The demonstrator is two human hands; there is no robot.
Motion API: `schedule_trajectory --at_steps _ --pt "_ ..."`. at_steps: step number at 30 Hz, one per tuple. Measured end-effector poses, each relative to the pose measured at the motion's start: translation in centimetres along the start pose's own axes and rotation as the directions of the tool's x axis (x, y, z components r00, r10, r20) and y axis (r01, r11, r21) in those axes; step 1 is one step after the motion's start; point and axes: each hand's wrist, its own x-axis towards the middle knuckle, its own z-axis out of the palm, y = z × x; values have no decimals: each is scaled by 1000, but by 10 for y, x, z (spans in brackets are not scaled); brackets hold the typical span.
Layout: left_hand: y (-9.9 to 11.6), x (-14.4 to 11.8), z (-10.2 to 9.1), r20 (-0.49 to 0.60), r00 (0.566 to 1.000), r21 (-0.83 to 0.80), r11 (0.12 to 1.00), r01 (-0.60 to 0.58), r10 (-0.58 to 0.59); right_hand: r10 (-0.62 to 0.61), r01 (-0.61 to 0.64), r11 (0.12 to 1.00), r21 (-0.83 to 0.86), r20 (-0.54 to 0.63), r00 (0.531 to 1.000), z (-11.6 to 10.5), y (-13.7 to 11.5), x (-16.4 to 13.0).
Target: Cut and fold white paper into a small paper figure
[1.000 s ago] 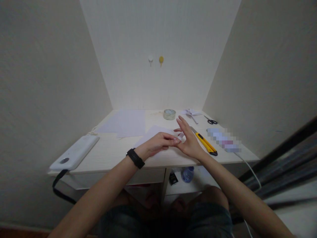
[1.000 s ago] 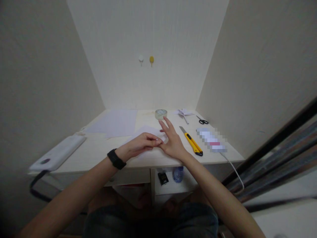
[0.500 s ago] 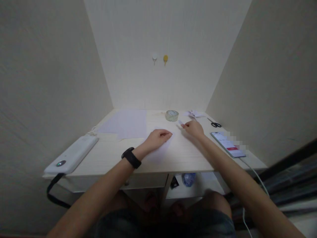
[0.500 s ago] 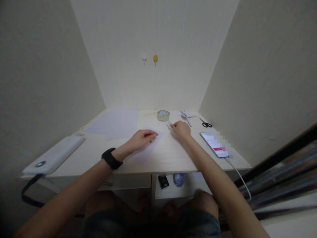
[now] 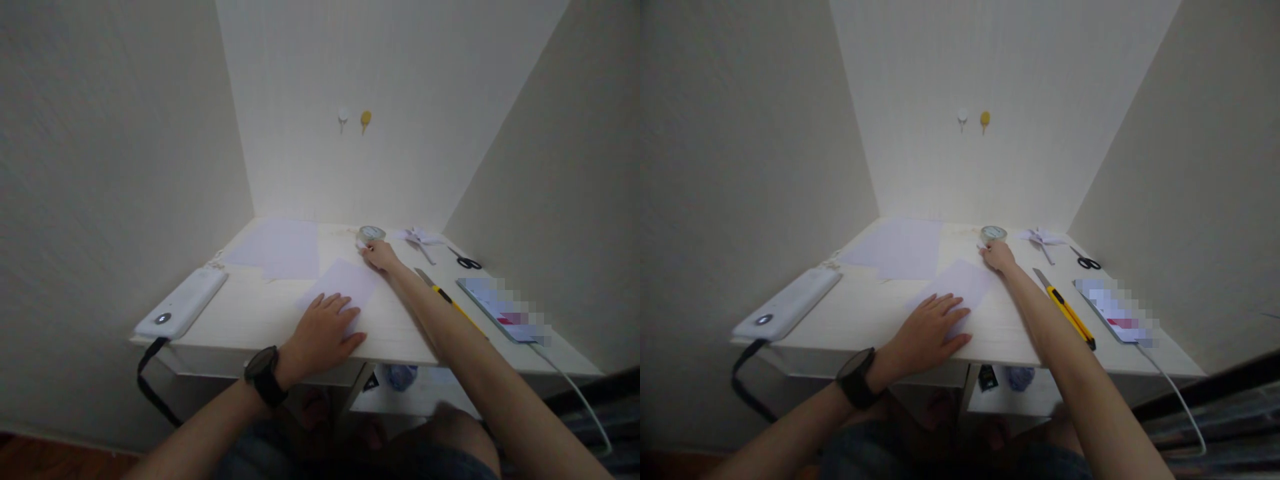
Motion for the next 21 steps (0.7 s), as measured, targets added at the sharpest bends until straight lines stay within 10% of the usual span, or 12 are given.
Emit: schedule_trajectory --at_steps 11,21 --pt "1 -4 0 20 1000 -76 997 -3 4 -10 19 998 55 -168 986 20 -98 37" --pt "-9 -2 5 98 992 -179 982 -55 74 -195 171 971 -165 -142 970 -31 -2 -50"
